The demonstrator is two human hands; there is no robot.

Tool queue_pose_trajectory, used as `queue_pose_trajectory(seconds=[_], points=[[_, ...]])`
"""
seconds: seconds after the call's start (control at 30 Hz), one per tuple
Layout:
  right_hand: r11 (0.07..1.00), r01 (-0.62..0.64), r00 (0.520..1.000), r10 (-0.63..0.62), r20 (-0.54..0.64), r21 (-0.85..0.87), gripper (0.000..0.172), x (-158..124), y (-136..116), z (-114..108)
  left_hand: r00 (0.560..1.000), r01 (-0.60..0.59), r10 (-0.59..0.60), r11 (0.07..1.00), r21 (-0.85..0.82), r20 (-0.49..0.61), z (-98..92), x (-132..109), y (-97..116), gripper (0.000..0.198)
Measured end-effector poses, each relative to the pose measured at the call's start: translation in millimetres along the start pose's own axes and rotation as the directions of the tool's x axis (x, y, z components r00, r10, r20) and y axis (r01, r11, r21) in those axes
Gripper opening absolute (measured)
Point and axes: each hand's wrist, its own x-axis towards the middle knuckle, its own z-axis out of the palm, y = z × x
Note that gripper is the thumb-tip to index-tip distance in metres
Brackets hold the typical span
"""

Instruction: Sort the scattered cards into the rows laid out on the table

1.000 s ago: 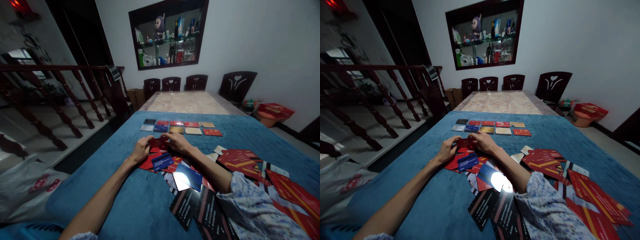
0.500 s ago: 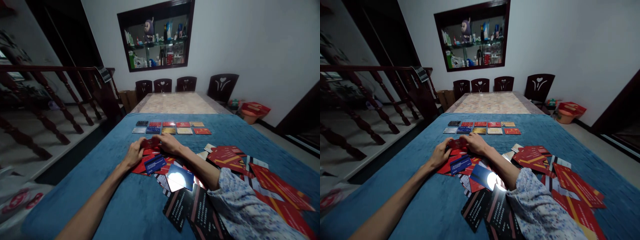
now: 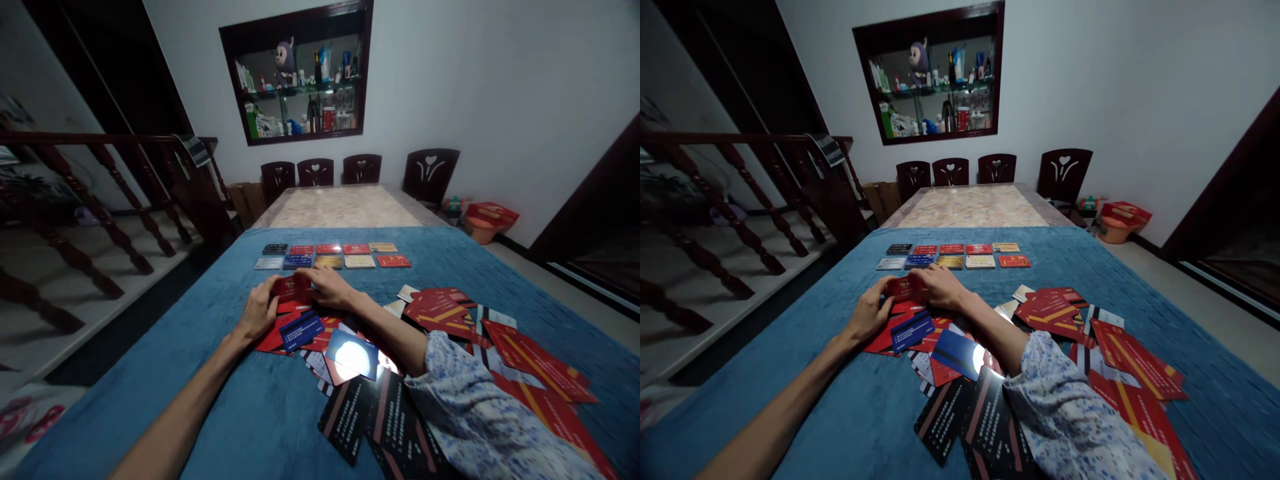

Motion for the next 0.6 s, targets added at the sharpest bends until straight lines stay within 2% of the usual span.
queue_pose_trajectory(seconds=[0.2, 0.6], points=[[1.000, -0.005, 1.000, 0.005, 0.013, -0.021, 0.062, -1.4, -0.6, -1.5, 1.000, -0.019, 0.019, 1.000, -0.003, -0.009, 2.6, -0.5, -2.7, 0.042], [0.996, -0.021, 1.000, 0.022, 0.010, -0.089, 0.060, -0.6, 2.2, 4.0, 1.000, 0.001, -0.002, 0.999, 0.040, 0.027, -3.8, -0.4, 6.8, 0.049]])
